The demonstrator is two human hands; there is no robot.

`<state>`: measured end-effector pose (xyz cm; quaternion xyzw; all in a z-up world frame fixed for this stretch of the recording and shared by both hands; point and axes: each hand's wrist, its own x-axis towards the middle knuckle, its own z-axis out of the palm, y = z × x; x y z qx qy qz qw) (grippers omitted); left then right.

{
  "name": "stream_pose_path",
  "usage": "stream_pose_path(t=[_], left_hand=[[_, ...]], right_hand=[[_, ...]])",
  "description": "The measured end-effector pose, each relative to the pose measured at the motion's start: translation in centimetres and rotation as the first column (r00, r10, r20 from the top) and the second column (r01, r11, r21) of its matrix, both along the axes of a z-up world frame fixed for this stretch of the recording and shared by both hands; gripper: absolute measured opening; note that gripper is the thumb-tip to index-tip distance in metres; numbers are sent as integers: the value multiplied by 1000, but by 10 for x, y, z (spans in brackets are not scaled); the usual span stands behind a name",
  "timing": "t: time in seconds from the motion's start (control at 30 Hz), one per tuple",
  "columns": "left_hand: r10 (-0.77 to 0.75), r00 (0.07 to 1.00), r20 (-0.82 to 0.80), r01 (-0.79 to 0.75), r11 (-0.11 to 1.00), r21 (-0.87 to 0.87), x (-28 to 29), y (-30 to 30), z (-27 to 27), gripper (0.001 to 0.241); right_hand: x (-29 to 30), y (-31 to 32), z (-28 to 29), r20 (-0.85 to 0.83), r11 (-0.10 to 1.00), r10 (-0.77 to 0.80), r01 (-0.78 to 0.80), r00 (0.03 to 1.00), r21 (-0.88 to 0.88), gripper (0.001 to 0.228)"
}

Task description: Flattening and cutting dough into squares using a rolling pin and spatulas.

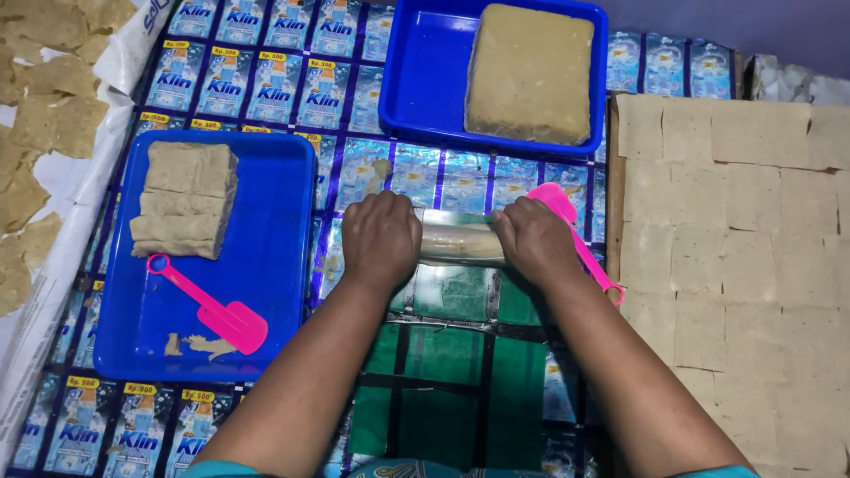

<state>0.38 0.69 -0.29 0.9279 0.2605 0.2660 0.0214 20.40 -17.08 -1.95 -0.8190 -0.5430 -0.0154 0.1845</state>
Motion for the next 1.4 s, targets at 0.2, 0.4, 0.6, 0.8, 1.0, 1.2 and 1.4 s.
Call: stream_pose_path(t=[0.2,0.4,0.6,0.8,1.0,1.2,1.4], left_hand=[[-20,1000,-21,20,999,-28,7,6,-2,18],[-28,1000,-15,27,998,-51,2,-1,4,14],[52,999,-8,-52,999,12,17,13,-21,15],[54,982,-183,-96,969,-227,1,-17,25,43],[26,973,-230,-71,979,-192,-26,-36,15,52],[36,984,-173,-61,988,-140,-38,-45,6,53],[30,973,-229,-71,982,-173,-11,-21,8,54]], right_hand=[[-17,-3,6,-4,989,-127,126,992,-76,37],[-36,-15,-6,88,980,-188,193,978,-45,30],[-3,11,-1,124,991,-131,134,984,-13,20],[-31,10,59,-45,971,-89,77,995,-227,53],[-38,-8,28,-8,940,-102,94,995,-327,58],[-37,-9,13,37,948,-114,120,993,-294,58],[-25,12,34,-70,916,-210,172,975,-361,60]])
